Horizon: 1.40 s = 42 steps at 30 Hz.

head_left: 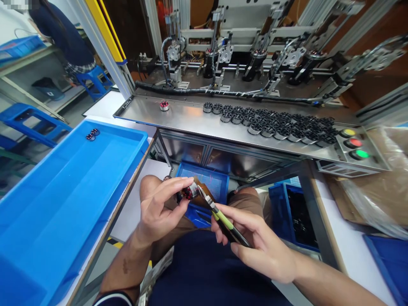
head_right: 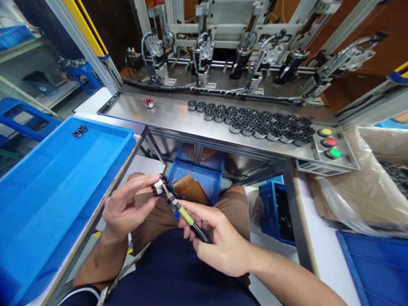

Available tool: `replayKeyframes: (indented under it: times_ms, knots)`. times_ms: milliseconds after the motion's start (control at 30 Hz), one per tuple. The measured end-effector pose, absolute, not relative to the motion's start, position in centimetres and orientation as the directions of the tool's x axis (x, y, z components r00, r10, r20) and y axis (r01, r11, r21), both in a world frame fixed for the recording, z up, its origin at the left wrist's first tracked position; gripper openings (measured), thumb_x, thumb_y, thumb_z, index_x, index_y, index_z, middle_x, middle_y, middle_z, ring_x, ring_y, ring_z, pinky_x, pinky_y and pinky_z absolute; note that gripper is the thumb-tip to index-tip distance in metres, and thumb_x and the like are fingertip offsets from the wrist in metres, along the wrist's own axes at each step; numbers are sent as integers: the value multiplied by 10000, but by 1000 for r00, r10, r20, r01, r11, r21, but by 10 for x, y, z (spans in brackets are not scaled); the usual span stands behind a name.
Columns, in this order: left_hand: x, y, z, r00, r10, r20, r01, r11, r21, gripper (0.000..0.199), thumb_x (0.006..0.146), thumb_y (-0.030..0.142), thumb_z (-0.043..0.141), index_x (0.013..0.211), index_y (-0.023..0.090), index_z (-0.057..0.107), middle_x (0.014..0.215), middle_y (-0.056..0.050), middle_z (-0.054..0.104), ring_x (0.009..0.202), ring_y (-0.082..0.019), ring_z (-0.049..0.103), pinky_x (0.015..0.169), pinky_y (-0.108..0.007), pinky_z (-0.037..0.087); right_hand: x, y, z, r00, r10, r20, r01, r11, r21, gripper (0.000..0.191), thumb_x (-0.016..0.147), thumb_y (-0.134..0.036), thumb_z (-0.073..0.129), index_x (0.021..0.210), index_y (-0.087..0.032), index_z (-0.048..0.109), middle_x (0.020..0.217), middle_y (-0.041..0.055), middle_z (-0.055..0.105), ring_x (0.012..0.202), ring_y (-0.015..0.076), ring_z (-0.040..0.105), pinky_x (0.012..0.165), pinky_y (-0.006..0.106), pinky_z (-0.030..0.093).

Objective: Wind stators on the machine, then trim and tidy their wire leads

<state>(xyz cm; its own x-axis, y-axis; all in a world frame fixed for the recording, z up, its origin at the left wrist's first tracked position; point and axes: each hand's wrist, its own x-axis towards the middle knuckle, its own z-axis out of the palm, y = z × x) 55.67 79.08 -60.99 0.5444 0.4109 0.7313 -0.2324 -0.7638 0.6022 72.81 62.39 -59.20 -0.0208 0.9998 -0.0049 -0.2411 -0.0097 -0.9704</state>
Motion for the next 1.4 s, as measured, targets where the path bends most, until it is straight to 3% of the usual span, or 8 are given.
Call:
replayKeyframes:
  times_ms: [300,633,900,1000,1100,1200,1300,1400]
  knots:
    - [557,792,-606,560,391,730,-182,-802,569,855,681,-152,715,1426,204,494,1209,-92,733,1133,-236,699,979,-415,613,726,630,-592,39,998,-40,-171,-32,-985,635,757,-31,527,1360,-228,578,831,-5,589,686,89,526,643,224,472]
    - [559,792,-603,509,375,775,-139,-852,504,748,723,-78,736,1397,175,531,1164,-93,734,1083,-208,713,965,-356,612,735,628,-604,108,990,-94,-158,-77,-985,628,846,-248,625,1451,-210,463,1122,105,648,912,172,642,906,374,553]
    - [554,794,-597,559,368,743,93,-918,385,603,822,80,707,1373,283,566,1168,-94,718,1090,-228,700,931,-389,613,737,643,-598,152,972,-182,-179,-154,-972,623,775,-321,668,1371,-173,567,969,79,670,801,184,641,841,369,578]
    - [551,796,-608,520,463,718,157,-878,452,524,863,192,675,1348,365,578,1162,-100,720,1077,-249,702,883,-415,630,730,650,-620,194,975,-111,-183,-75,-980,543,758,-287,677,1292,-196,643,971,93,700,830,217,669,812,366,589]
    - [546,804,-626,445,679,584,177,-706,686,381,825,327,722,1200,379,676,1183,-109,713,1089,-287,699,899,-446,627,732,673,-630,203,978,38,-78,54,-995,488,781,-260,631,1264,-202,668,989,98,718,925,247,691,870,382,585]
    - [536,807,-634,395,893,218,109,-281,954,353,730,380,803,1064,288,740,1180,-127,719,1083,-309,708,914,-431,623,754,718,-604,240,946,219,319,136,-938,568,777,-194,584,1344,-182,611,1121,109,700,1049,255,659,974,409,539]
    - [511,806,-629,347,932,-99,-29,117,993,478,643,371,858,1079,222,731,1156,-132,740,1039,-315,727,875,-424,631,784,788,-573,300,913,279,803,-84,-590,668,727,-129,599,1392,-180,560,1189,103,674,1029,216,645,961,321,516]
    - [473,812,-612,260,935,-240,-33,257,966,582,600,302,866,1149,188,712,1202,-142,729,1080,-310,714,867,-392,622,800,858,-569,341,914,221,868,-216,-448,567,755,-156,614,1322,-123,609,1207,170,659,1083,268,633,954,353,495]
